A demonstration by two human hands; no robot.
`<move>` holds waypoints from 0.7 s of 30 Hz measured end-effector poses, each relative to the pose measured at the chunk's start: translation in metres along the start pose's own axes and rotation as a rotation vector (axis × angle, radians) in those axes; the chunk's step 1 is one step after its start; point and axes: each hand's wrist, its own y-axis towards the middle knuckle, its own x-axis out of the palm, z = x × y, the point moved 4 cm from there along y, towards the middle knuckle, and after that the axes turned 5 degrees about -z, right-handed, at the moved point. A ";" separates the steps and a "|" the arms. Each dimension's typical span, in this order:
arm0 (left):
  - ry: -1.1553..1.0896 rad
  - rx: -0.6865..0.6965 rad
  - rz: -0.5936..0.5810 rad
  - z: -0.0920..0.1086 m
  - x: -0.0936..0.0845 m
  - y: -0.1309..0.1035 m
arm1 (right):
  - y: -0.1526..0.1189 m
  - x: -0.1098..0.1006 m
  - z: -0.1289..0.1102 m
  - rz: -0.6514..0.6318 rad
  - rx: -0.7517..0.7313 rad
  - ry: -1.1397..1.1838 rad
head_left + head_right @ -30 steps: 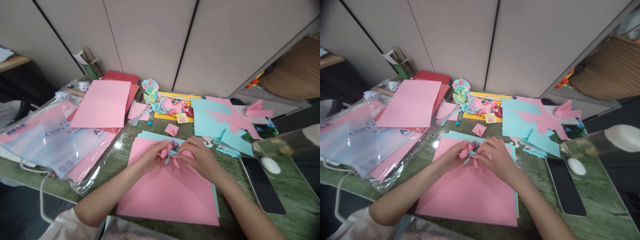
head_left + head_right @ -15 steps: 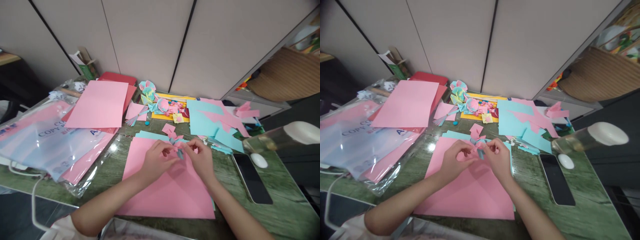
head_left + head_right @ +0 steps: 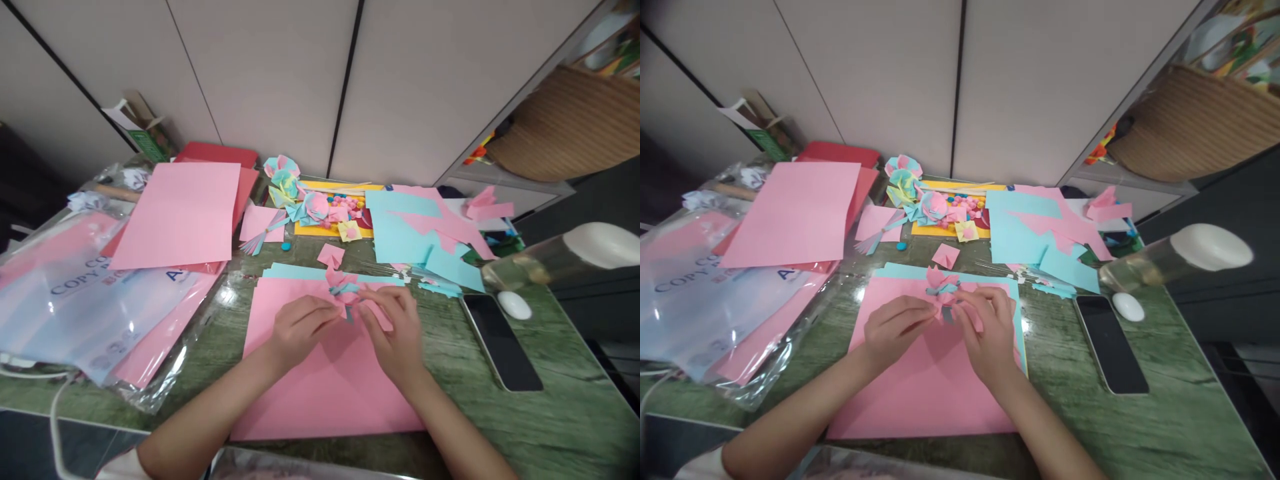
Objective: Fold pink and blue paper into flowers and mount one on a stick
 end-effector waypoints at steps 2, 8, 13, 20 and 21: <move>0.064 0.080 -0.073 0.002 0.001 -0.001 | -0.001 0.001 0.000 0.025 -0.060 -0.115; 0.244 0.300 -0.162 0.007 0.002 0.000 | 0.000 0.010 0.019 -0.065 0.128 0.058; 0.271 0.324 -0.180 0.008 0.004 0.002 | 0.002 0.019 0.026 -0.186 0.233 0.205; 0.233 0.277 -0.223 0.006 0.005 0.004 | 0.003 0.018 0.031 -0.169 0.263 0.248; 0.229 0.269 -0.222 0.006 0.005 0.004 | 0.003 0.017 0.031 -0.168 0.266 0.250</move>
